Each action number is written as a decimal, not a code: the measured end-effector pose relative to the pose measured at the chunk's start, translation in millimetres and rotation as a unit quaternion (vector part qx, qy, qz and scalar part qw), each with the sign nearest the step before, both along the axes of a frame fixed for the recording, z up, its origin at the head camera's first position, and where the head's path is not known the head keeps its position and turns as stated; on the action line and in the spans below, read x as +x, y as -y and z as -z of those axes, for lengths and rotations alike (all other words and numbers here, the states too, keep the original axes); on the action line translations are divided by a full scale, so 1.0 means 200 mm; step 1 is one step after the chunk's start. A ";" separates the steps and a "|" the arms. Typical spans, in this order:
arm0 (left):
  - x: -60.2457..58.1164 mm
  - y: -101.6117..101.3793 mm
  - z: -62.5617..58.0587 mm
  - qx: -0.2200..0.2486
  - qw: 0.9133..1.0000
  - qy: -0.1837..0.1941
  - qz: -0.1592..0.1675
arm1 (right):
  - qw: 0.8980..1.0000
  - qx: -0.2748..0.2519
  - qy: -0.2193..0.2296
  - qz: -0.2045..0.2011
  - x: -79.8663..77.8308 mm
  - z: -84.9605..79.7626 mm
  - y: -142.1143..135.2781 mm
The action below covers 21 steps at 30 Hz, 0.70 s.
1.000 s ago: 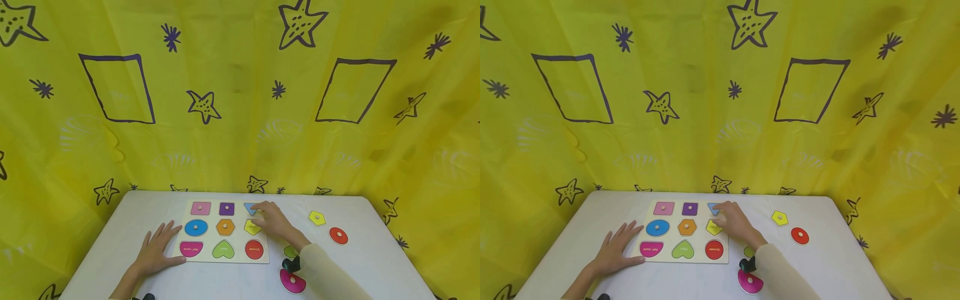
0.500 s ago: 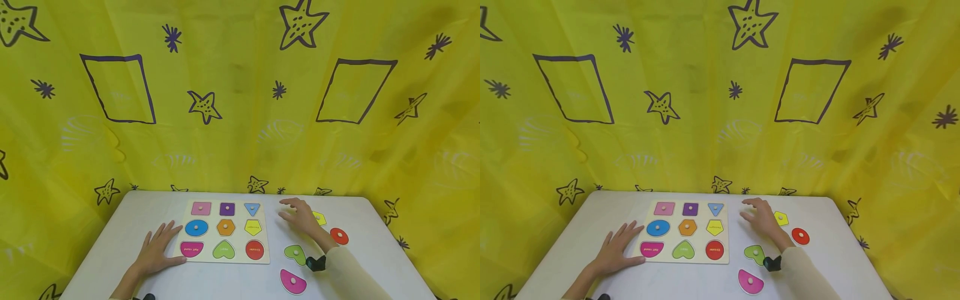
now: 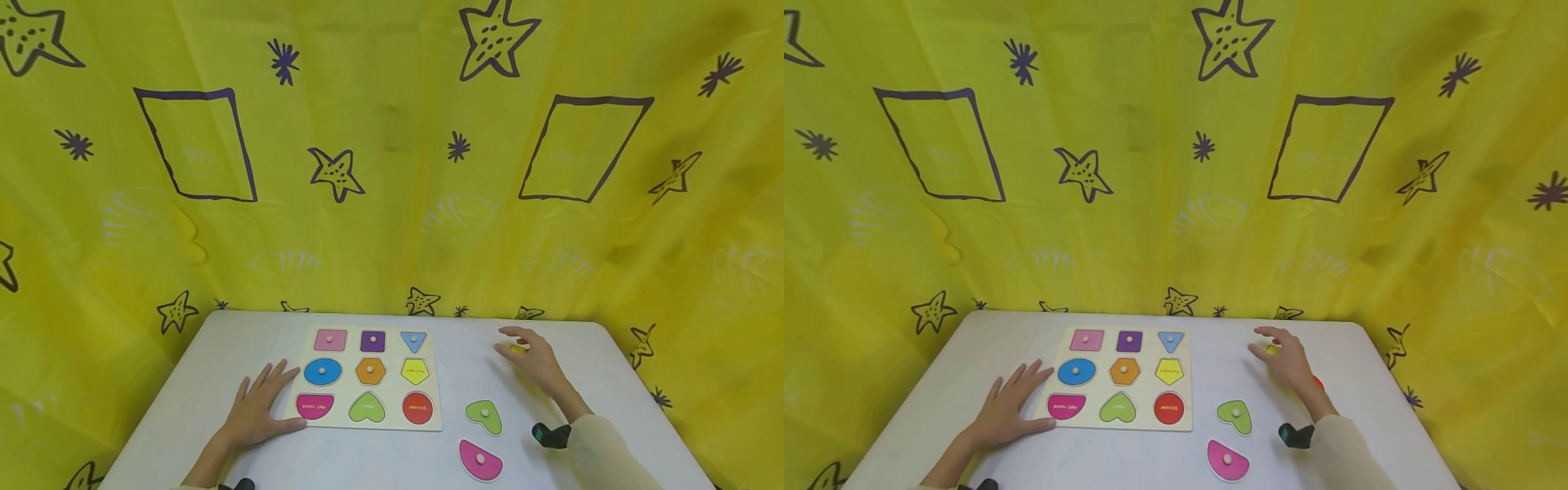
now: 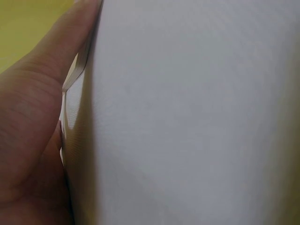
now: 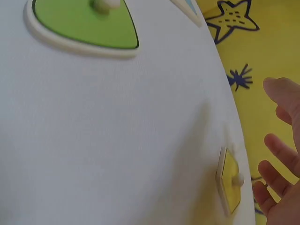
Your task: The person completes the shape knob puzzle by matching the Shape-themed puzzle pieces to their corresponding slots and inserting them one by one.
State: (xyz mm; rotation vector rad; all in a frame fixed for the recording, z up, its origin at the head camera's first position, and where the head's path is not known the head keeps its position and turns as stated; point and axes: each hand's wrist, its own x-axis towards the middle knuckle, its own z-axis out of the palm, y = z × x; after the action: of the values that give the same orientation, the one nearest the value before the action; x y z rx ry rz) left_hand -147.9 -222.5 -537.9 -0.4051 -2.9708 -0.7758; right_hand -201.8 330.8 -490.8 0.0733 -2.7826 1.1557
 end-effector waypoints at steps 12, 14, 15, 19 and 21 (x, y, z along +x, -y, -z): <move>0.01 -0.02 -0.07 -0.025 0.999 0.042 -0.006 | 0.998 0.045 0.034 0.029 0.04 0.07 -0.15; 0.01 -0.02 -0.06 -0.027 0.999 0.042 -0.006 | 0.997 0.049 0.042 0.032 0.05 0.08 -0.16; 0.00 -0.02 -0.06 -0.027 0.999 0.041 -0.006 | 0.997 0.049 0.046 0.034 0.05 0.08 -0.17; 0.00 -0.01 -0.05 -0.019 0.999 0.033 -0.007 | 0.996 0.053 0.064 0.041 0.04 0.09 -0.18; 0.01 -0.01 -0.04 -0.014 1.000 0.026 -0.006 | 0.995 0.055 0.066 0.043 0.04 0.10 -0.18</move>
State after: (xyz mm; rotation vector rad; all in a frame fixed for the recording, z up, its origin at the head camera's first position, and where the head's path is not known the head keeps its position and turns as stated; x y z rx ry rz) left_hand -146.8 -220.0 -529.8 -0.3746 -3.0334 -0.7550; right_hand -194.4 367.6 -510.6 -0.1159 -2.9304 1.0231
